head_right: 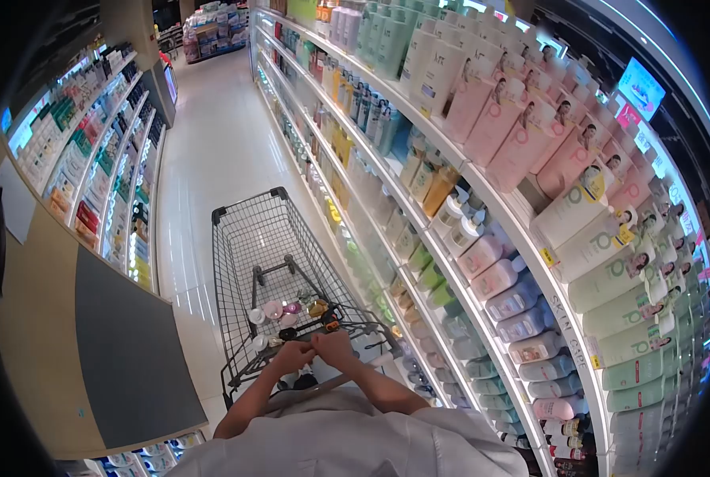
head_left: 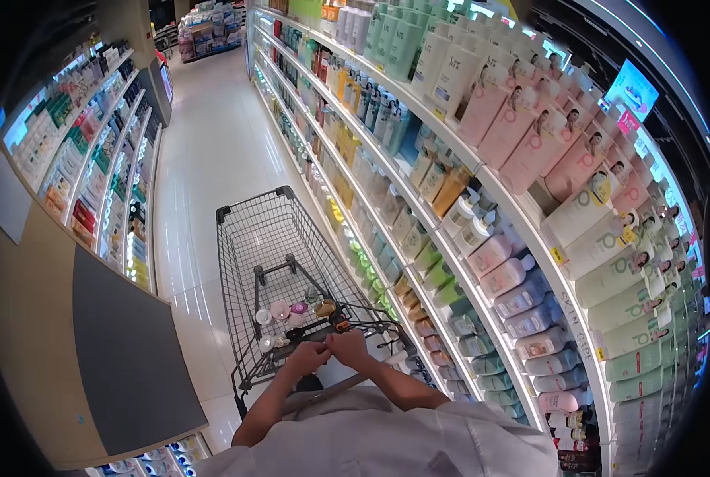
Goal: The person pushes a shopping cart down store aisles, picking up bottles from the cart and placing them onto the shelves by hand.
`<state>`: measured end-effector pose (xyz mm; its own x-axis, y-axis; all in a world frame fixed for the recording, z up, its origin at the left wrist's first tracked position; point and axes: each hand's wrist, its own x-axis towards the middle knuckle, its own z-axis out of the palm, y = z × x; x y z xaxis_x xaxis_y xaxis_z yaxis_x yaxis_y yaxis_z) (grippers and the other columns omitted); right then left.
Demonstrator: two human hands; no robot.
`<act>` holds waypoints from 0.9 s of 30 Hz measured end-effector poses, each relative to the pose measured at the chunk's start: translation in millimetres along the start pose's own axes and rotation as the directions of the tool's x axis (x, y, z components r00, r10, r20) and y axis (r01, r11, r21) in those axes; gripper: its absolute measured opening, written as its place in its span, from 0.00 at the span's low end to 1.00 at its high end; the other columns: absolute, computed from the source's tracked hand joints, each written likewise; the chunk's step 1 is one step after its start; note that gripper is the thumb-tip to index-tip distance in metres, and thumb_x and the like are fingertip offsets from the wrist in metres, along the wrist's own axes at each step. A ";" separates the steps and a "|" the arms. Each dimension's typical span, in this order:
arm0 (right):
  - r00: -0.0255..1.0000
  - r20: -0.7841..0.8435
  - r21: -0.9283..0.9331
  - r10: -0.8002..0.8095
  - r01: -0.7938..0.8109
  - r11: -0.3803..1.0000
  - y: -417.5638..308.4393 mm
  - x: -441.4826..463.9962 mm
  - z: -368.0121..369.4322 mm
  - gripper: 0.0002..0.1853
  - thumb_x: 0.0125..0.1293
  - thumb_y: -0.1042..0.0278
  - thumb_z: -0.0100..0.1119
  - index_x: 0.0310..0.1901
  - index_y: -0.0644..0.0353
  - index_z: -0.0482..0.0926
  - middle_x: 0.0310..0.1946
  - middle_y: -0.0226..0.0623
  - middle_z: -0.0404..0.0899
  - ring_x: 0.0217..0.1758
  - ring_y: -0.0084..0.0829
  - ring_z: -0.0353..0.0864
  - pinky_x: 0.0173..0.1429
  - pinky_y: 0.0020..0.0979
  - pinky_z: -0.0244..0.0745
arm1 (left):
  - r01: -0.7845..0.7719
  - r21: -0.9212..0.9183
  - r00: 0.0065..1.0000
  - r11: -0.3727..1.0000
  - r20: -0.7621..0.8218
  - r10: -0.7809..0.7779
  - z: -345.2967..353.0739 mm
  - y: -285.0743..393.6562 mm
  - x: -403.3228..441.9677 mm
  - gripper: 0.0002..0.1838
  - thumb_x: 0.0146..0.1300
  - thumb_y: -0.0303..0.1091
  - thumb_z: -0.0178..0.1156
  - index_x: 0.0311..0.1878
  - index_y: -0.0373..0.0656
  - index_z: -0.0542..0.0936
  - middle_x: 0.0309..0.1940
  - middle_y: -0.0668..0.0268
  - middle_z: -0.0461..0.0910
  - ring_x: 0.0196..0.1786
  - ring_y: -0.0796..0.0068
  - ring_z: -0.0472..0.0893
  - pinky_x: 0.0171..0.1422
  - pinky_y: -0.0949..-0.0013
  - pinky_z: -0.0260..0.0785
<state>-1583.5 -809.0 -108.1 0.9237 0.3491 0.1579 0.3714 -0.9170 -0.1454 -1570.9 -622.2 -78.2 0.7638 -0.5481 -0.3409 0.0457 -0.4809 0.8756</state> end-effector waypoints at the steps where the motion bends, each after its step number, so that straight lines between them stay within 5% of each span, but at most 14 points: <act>1: 1.000 -0.016 -0.025 -0.020 0.020 0.999 3.7 15.7 -1.0 0.19 0.75 0.58 0.51 0.25 0.52 0.81 0.17 0.37 0.79 0.23 0.44 0.84 0.30 0.47 0.74 | 0.015 -0.014 1.000 1.000 0.011 -0.015 -14.8 7.0 8.4 0.20 0.70 0.47 0.60 0.48 0.39 0.87 0.29 0.64 0.87 0.29 0.75 0.85 0.36 0.68 0.79; 7: 0.999 -0.003 0.040 0.041 -0.041 0.998 9.7 80.3 -9.8 0.23 0.76 0.55 0.47 0.24 0.54 0.82 0.18 0.40 0.81 0.23 0.46 0.84 0.32 0.48 0.75 | -0.037 -0.119 0.996 0.992 0.080 0.046 -70.1 -1.7 45.5 0.22 0.68 0.47 0.62 0.51 0.37 0.87 0.32 0.63 0.88 0.29 0.77 0.85 0.34 0.69 0.78; 11: 0.994 -0.020 0.087 0.106 -0.104 0.991 18.6 124.8 4.1 0.23 0.75 0.55 0.48 0.22 0.54 0.82 0.16 0.40 0.80 0.20 0.47 0.82 0.32 0.50 0.74 | -0.172 0.160 0.981 0.972 -0.066 0.184 -102.4 -15.6 72.6 0.22 0.63 0.49 0.67 0.52 0.43 0.87 0.36 0.60 0.89 0.36 0.62 0.88 0.44 0.61 0.80; 12: 0.995 -0.031 0.071 0.099 -0.096 0.993 21.8 136.1 5.2 0.23 0.74 0.55 0.49 0.22 0.54 0.82 0.15 0.39 0.80 0.19 0.47 0.81 0.32 0.50 0.74 | -0.078 0.213 0.995 0.974 -0.046 0.090 -116.9 -0.1 69.8 0.25 0.60 0.50 0.67 0.57 0.46 0.85 0.39 0.56 0.89 0.42 0.54 0.88 0.49 0.56 0.80; 15: 0.990 -0.102 0.101 0.098 -0.087 0.991 29.2 167.8 8.8 0.23 0.73 0.55 0.51 0.20 0.54 0.81 0.14 0.38 0.78 0.18 0.46 0.80 0.30 0.50 0.72 | 0.018 0.559 0.995 0.829 -0.094 0.042 -150.5 -7.9 65.9 0.25 0.60 0.51 0.68 0.56 0.47 0.83 0.37 0.56 0.88 0.43 0.53 0.88 0.49 0.54 0.80; 19: 0.980 -0.166 0.167 0.109 -0.082 0.983 39.9 213.2 12.8 0.22 0.71 0.55 0.54 0.18 0.54 0.80 0.12 0.37 0.76 0.17 0.46 0.78 0.30 0.49 0.71 | 0.143 0.616 0.982 0.775 -0.184 -0.035 -182.4 -25.5 87.5 0.21 0.59 0.52 0.70 0.49 0.48 0.82 0.34 0.55 0.87 0.41 0.52 0.88 0.46 0.52 0.80; 23: 0.987 -0.155 -0.013 -0.048 0.047 0.999 52.6 253.7 22.1 0.17 0.71 0.55 0.55 0.27 0.53 0.83 0.17 0.34 0.81 0.22 0.41 0.82 0.29 0.47 0.69 | 0.174 0.652 0.982 0.738 -0.168 -0.083 -212.5 -26.5 131.7 0.17 0.60 0.50 0.69 0.43 0.47 0.84 0.34 0.57 0.87 0.38 0.50 0.88 0.43 0.51 0.80; 27: 0.966 0.252 0.156 0.052 -0.094 0.983 66.0 303.8 8.1 0.19 0.72 0.50 0.51 0.36 0.55 0.85 0.29 0.37 0.87 0.28 0.44 0.85 0.34 0.49 0.72 | 0.206 0.621 0.978 0.756 -0.108 -0.178 -250.0 -18.1 166.3 0.15 0.59 0.48 0.69 0.38 0.45 0.86 0.35 0.58 0.88 0.39 0.52 0.87 0.46 0.52 0.80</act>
<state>-1277.6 -761.9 -77.6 0.9357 0.3381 -0.1012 0.2932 -0.9043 -0.3101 -1283.8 -533.6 -65.2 0.8086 -0.3764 -0.4521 -0.2077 -0.9017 0.3791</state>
